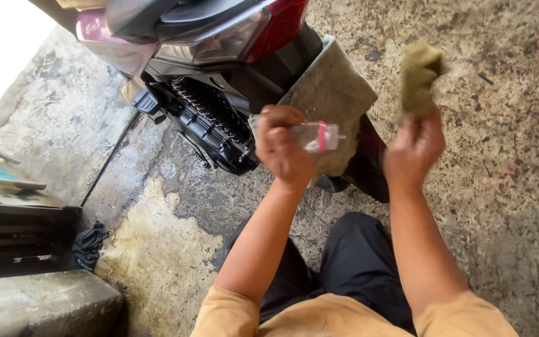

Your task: The person cleans the engine components and the rear mudguard of a motorcycle with a sponge and a cloth.

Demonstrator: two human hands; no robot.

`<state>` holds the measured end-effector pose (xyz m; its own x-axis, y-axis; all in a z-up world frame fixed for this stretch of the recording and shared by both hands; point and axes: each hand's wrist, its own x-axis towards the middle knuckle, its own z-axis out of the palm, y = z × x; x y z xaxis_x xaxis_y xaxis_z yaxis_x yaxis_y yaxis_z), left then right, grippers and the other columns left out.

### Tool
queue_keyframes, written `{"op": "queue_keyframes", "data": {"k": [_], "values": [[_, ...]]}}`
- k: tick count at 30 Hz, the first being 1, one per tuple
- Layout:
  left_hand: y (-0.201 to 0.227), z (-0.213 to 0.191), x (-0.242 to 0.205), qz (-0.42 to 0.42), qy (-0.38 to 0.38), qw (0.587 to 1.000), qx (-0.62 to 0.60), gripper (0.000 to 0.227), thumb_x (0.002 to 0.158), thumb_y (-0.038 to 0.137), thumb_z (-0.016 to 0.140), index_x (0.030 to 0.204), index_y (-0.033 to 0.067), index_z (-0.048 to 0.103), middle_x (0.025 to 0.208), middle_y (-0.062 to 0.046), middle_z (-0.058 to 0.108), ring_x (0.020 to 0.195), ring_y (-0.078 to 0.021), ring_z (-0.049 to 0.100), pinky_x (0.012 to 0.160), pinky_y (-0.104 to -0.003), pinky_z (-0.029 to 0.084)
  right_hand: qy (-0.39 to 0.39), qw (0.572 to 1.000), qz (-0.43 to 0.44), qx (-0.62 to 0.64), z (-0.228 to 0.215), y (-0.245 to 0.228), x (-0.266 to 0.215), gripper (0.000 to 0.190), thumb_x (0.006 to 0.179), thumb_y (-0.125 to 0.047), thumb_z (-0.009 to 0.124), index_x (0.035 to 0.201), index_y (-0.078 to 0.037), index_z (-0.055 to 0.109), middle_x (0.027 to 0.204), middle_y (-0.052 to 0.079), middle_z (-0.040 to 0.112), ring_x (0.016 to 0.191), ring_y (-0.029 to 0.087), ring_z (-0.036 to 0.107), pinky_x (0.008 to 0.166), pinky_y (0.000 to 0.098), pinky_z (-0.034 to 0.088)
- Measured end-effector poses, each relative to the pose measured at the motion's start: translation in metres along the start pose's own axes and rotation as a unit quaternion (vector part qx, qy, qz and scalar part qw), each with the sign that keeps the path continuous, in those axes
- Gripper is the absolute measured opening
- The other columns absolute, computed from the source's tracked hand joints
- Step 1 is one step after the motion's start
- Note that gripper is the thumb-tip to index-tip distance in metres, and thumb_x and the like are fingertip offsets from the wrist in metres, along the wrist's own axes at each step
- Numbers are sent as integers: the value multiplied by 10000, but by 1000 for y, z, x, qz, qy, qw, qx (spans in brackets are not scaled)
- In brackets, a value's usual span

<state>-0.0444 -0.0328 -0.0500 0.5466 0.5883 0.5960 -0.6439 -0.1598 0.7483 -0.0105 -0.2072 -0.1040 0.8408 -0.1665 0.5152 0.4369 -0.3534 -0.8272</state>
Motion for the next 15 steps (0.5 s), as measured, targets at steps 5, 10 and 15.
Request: {"op": "queue_keyframes", "data": {"k": [5, 10, 15], "values": [[-3, -12, 13, -50, 168, 974, -144, 487, 1125, 510, 373, 963, 57, 457, 937, -87, 496, 828, -214, 525, 766, -362, 488, -194, 934, -274, -125, 79, -75, 63, 244, 835, -32, 689, 1078, -33, 713, 1217, 191, 700, 1169, 384, 641, 1013, 482, 530], [-15, -21, 26, -52, 158, 979, -122, 529, 1146, 543, 361, 984, 45, 436, 893, -111, 484, 800, -186, 489, 792, -303, 461, -338, 891, -296, -56, 100, -92, 99, 185, 845, -68, 695, 1022, -72, 747, 1155, 89, 743, 1173, 314, 683, 1065, 420, 550], [-12, -20, 29, -63, 101, 987, -106, 564, 1119, 577, 359, 959, 45, 455, 896, -111, 532, 810, -203, 514, 765, -327, 480, -302, 898, -306, -94, 102, -97, 102, 215, 762, -64, 679, 975, -50, 710, 1053, 152, 720, 1034, 360, 691, 961, 513, 530]]}}
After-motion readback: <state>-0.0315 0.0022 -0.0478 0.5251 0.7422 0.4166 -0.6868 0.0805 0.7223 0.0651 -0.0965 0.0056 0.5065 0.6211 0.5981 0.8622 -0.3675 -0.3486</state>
